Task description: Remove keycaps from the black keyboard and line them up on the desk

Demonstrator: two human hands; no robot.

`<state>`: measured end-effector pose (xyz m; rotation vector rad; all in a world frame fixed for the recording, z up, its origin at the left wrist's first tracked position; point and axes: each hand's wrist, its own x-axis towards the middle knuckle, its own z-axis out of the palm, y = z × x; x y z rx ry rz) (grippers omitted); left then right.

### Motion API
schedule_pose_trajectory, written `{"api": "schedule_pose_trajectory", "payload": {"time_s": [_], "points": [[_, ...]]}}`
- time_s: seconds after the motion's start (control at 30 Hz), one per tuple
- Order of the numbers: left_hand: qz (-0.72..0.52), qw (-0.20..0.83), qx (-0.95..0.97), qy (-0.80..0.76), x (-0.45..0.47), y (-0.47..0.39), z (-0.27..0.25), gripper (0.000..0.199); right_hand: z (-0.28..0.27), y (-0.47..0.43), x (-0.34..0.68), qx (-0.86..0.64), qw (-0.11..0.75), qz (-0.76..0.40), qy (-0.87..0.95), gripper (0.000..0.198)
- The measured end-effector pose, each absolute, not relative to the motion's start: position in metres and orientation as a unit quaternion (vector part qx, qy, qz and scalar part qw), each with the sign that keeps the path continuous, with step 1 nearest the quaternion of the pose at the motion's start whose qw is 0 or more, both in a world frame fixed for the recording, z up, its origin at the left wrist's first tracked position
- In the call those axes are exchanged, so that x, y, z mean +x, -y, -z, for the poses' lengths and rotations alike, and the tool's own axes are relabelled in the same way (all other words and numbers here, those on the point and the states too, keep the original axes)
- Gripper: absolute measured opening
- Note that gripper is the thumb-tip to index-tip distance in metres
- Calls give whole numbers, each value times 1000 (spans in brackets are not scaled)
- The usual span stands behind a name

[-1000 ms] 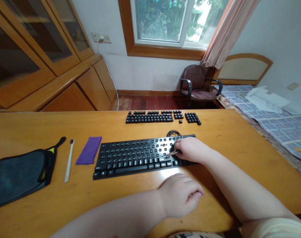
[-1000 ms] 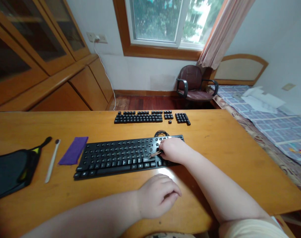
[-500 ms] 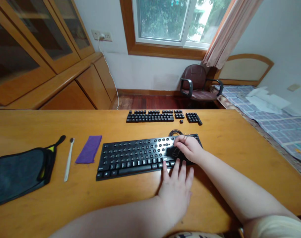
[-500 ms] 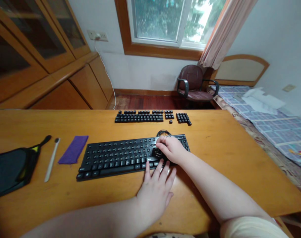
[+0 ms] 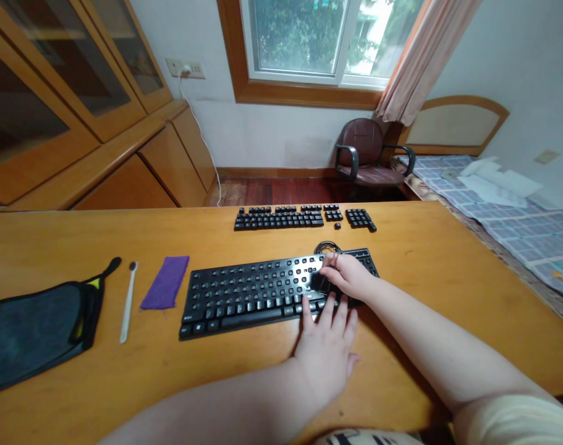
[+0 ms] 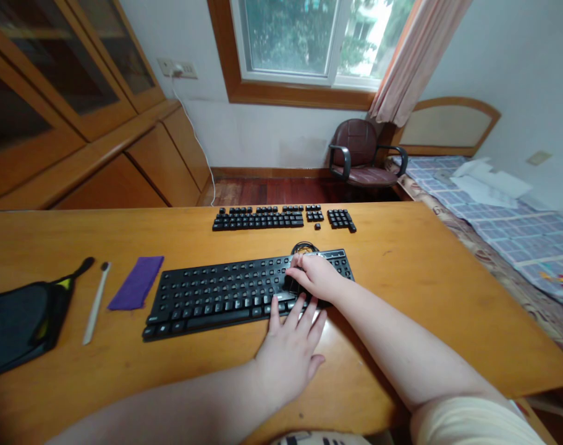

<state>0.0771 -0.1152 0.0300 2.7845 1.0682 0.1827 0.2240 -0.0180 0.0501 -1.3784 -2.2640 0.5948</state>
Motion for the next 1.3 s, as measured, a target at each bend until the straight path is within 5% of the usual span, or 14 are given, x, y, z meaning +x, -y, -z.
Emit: {"api": "schedule_pose_trajectory", "payload": {"time_s": [0.77, 1.3], "points": [[-60, 92, 926, -361, 77, 116, -32, 58, -50, 24, 215, -434, 152, -199, 865, 28], [-63, 85, 926, -363, 79, 116, -30, 58, -36, 29, 215, -441, 292, -192, 827, 30]]}}
